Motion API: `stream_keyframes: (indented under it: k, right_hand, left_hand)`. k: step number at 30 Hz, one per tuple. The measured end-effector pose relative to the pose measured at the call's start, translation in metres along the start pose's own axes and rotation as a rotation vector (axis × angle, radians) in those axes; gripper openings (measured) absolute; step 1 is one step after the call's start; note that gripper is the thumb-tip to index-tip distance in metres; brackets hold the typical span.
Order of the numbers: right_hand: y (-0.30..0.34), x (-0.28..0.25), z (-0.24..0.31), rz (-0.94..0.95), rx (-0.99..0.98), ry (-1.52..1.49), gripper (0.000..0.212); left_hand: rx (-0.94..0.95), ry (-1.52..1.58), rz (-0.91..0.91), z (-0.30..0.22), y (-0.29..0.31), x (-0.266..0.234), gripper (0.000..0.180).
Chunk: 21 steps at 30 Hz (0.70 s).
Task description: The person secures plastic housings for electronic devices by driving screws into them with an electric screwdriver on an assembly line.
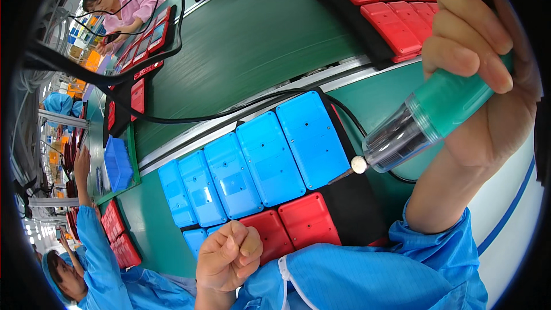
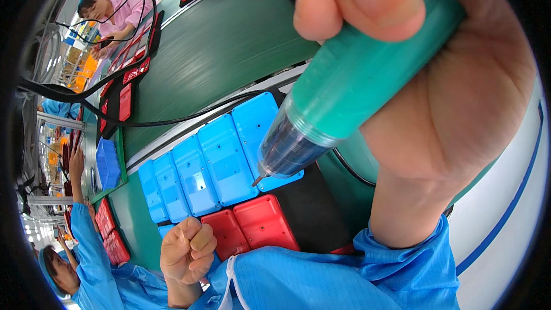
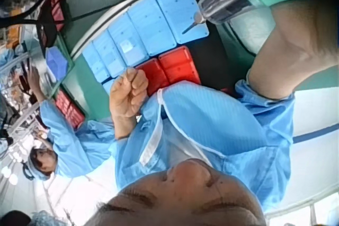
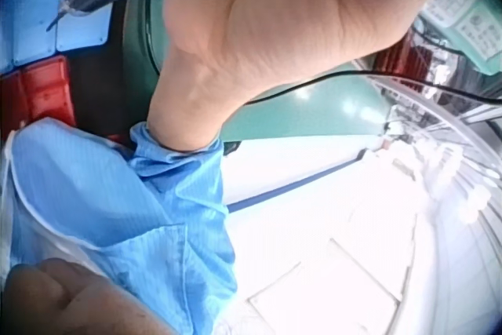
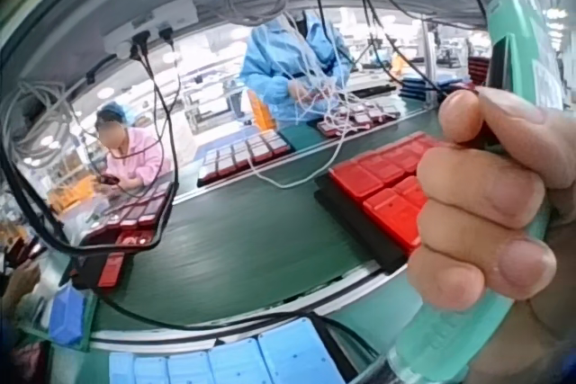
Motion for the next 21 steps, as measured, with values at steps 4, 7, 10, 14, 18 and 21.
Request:
stream_keyframes:
  k: [4, 7, 10, 14, 18, 21]
  right_hand:
    - [0.002, -0.007, 0.002, -0.008, -0.004, -0.01, 0.016]
    - [0.003, -0.014, 0.001, -0.011, 0.0, -0.021, 0.016]
    - [0.005, -0.023, 0.001, 0.003, 0.012, -0.054, 0.016]
    - [0.011, -0.041, 0.004, 0.028, 0.037, -0.103, 0.016]
    - [0.023, -0.076, 0.014, 0.051, 0.066, -0.133, 0.016]
    - [0.028, -0.091, 0.019, 0.063, 0.085, -0.142, 0.017]
  left_hand:
    - [0.031, -0.113, 0.051, 0.001, -0.008, 0.0, 0.018]
    - [0.054, -0.193, -0.028, 0.003, -0.011, 0.011, 0.015]
    - [0.068, -0.211, -0.022, 0.004, -0.015, 0.013, 0.014]
    - [-0.106, -0.35, 0.044, 0.006, -0.022, 0.016, 0.008]
    - [-0.217, -0.458, 0.098, 0.007, -0.029, 0.021, 0.012]
    - [-0.214, -0.652, 0.07, 0.012, -0.029, 0.026, 0.01]
Point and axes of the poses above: each hand's wrist, its own y-axis away from the middle knuckle, its own x-axis out of the palm, z = x × y, the point moved 2 cm from there along -y, towards the middle knuckle, and after that the axes turned 10 degrees about -z, right-handed, at the moved point
